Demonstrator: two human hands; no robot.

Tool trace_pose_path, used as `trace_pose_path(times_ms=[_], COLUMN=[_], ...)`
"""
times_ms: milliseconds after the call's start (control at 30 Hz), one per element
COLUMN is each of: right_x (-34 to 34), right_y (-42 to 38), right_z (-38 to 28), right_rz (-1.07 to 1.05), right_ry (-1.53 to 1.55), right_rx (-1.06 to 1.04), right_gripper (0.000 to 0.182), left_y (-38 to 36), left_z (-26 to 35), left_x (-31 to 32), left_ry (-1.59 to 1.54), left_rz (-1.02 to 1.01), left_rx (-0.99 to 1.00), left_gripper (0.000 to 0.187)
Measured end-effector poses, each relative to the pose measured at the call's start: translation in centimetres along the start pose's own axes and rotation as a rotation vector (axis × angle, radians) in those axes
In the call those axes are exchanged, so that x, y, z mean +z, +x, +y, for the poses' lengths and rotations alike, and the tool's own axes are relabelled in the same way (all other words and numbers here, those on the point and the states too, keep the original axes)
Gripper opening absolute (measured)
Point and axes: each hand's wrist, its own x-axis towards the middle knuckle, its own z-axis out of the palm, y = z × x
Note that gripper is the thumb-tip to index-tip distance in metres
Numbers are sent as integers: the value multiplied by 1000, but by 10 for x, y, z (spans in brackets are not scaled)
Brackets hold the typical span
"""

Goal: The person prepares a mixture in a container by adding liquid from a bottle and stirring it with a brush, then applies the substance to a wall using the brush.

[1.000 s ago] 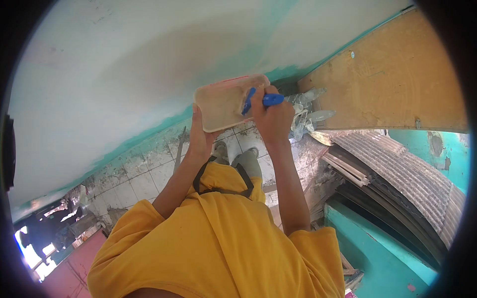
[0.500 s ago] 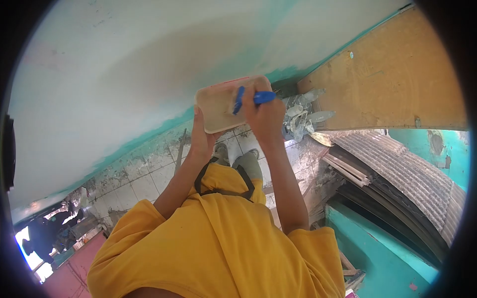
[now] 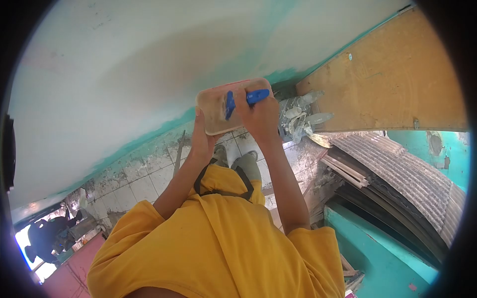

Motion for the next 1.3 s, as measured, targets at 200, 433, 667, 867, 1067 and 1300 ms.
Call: trace_pose_path(times_ms=[200, 433, 667, 867, 1067, 1300], right_x=[-12, -7, 3, -24, -7, 2], right_y=[3, 15, 16, 14, 18, 8], right_z=[-7, -3, -10, -7, -10, -9], right_rz=[15, 88, 34, -51, -31, 10], right_ry=[-286, -162, 45, -235, -54, -12], right_rx=[39, -5, -25, 11, 50, -60], right_gripper=[25, 24, 30, 27, 22, 23], left_y=[1, -4, -5, 0, -4, -2], left_z=[10, 16, 17, 18, 21, 17], left_x=[-3, 7, 5, -6, 3, 1], left_ry=[-6, -73, 0, -36, -16, -9], left_rz=[9, -92, -38, 23, -20, -21], left_rx=[49, 78, 71, 5, -8, 17], left_gripper=[63, 63, 66, 66, 67, 67])
